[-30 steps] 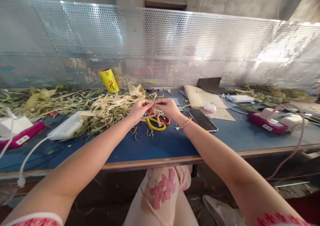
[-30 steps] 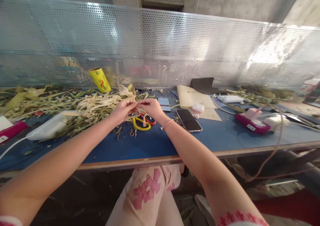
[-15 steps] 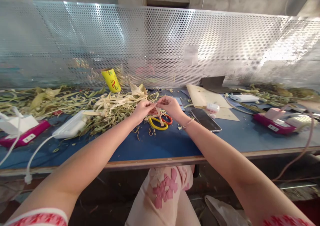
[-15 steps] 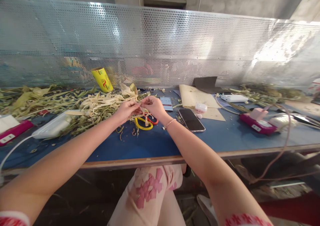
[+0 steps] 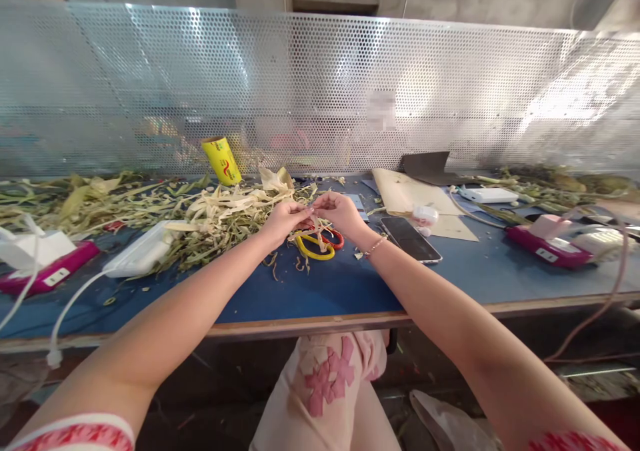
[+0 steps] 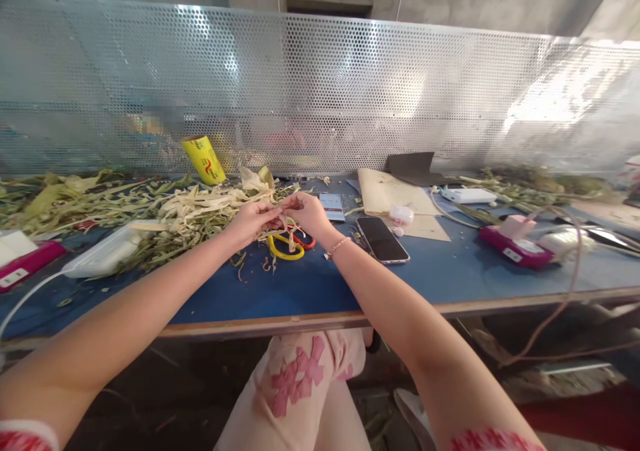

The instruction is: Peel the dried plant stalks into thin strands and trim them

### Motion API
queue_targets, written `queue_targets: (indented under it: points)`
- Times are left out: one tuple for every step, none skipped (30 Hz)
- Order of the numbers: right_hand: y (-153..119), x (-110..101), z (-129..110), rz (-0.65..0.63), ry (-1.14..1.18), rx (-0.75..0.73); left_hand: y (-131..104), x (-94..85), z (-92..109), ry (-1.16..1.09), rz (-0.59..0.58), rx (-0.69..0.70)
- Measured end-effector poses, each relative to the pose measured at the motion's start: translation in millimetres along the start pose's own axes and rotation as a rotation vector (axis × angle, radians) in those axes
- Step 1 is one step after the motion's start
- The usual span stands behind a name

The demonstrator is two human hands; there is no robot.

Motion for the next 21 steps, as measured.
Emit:
queue_targets:
  points:
    - [0.3, -0.1, 0.1, -0.003, -0.003, -0.004, -0.2, 0.3, -0.4, -0.015, 0.0, -0.008]
    - [0.4, -0.1, -0.2, -0.005, -0.005, -0.011, -0.4, 0.6, -0.9, -0.035, 0.0, -0.021]
    - [0.4, 0.0, -0.7, -0.007, -0.003, -0.021, -0.6, 0.8, -1.7, -0.056, 0.0, -0.038]
    - [0.2, 0.3, -1.3, -0.012, 0.002, -0.029, -0.8, 1.0, -2.7, -0.077, 0.001, -0.06]
    - [0.0, 0.9, -1.9, -0.019, 0.011, -0.036, -1.2, 1.3, -3.7, -0.095, 0.001, -0.086]
    - [-0.4, 1.7, -2.6, -0.03, 0.023, -0.041, -1.7, 1.6, -4.5, -0.108, 0.0, -0.111]
    - [-0.7, 2.6, -3.1, -0.042, 0.037, -0.044, -2.2, 2.0, -5.0, -0.117, -0.002, -0.129]
    - [-1.0, 3.4, -3.6, -0.052, 0.053, -0.045, -2.7, 2.2, -5.1, -0.122, -0.001, -0.14]
    - [-1.1, 4.0, -3.8, -0.061, 0.066, -0.044, -3.1, 2.2, -5.0, -0.126, 0.001, -0.144]
    - [-1.2, 4.4, -3.8, -0.067, 0.078, -0.042, -3.3, 2.1, -4.8, -0.127, 0.002, -0.143]
    - [-1.1, 4.5, -3.6, -0.07, 0.087, -0.042, -3.3, 1.7, -4.6, -0.124, 0.004, -0.138]
    - [-0.9, 4.8, -3.2, -0.076, 0.093, -0.041, -3.0, 0.9, -4.6, -0.117, 0.009, -0.13]
    - [-0.7, 5.2, -2.6, -0.085, 0.095, -0.04, -2.5, -0.2, -4.5, -0.106, 0.014, -0.12]
    - [-0.4, 5.6, -2.0, -0.094, 0.093, -0.039, -1.7, -1.6, -4.2, -0.088, 0.019, -0.104]
    - [-0.1, 5.9, -1.2, -0.099, 0.085, -0.036, -0.8, -2.8, -3.4, -0.058, 0.02, -0.082]
    - [0.2, 6.0, -0.3, -0.101, 0.071, -0.029, 0.1, -3.9, -2.2, -0.021, 0.019, -0.054]
    - [0.4, 5.9, 0.5, -0.097, 0.048, -0.022, 0.9, -4.3, -0.7, 0.024, 0.011, -0.026]
    - [0.7, 5.7, 0.9, -0.093, 0.014, -0.015, 1.5, -3.9, 0.9, 0.071, -0.004, 0.003]
    - [0.9, 5.3, 0.7, -0.086, -0.024, -0.014, 1.8, -2.9, 2.4, 0.112, -0.02, 0.029]
    - [1.0, 5.1, -0.1, -0.081, -0.062, -0.017, 1.8, -1.7, 3.5, 0.141, -0.033, 0.05]
    - [1.1, 5.1, -1.4, -0.08, -0.096, -0.023, 1.7, -0.7, 4.1, 0.155, -0.038, 0.065]
Point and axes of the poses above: each hand's wrist, its own y-axis towards the middle knuckle, its own x-axis out of the palm, z = x × y, the point moved 6 cm from there along y, towards the middle knuckle, and after that the axes turned 5 degrees about -z, right-handed, at the moved point
